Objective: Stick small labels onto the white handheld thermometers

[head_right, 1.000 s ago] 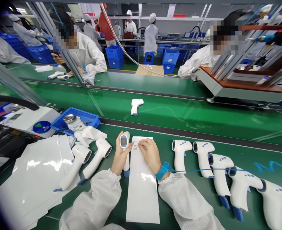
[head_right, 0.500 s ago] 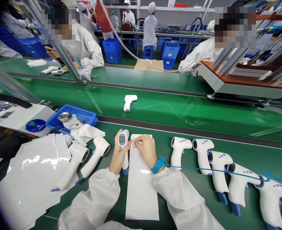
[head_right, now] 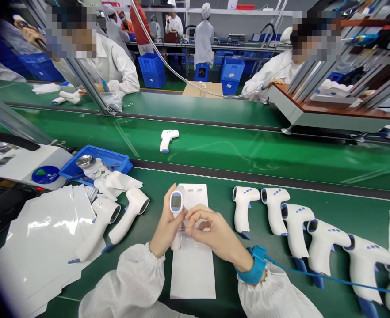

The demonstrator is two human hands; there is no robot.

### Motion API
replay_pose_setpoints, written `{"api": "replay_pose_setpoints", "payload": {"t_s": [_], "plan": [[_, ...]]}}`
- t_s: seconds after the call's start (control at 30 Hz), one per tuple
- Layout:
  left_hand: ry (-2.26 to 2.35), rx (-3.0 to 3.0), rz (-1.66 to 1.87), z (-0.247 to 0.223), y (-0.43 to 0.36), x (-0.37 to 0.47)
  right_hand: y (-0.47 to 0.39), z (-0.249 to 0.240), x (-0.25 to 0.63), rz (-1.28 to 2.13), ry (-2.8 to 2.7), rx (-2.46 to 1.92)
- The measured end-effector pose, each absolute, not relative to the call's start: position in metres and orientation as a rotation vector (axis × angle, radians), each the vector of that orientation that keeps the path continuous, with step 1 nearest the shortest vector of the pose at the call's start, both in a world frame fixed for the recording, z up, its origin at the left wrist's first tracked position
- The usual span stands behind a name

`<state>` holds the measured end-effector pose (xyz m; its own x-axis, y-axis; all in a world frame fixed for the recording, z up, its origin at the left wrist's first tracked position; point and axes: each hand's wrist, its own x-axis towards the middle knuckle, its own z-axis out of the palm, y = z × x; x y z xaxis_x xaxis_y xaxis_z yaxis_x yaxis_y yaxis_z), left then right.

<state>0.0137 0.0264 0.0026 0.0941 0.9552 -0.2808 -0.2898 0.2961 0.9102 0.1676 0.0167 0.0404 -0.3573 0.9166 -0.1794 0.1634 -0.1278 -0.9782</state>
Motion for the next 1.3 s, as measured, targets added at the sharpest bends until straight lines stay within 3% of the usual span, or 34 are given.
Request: {"api": "replay_pose_setpoints", "payload": {"t_s": [0.13,1.0,1.3], "plan": [[1.005,0.873,0.972,-0.004,0.000,0.027,0.019,0.038,0.168,1.197,-1.519,-1.376],[1.015,0.811,1.031,-0.014,-0.002,0.028,0.042,0.030,0.162,1.143,-1.518,-1.381],[1.084,1.047,0.952,-0.018,-0.003,0.027,0.043,0.029,0.161,1.145,-1.493,-1.380]]}}
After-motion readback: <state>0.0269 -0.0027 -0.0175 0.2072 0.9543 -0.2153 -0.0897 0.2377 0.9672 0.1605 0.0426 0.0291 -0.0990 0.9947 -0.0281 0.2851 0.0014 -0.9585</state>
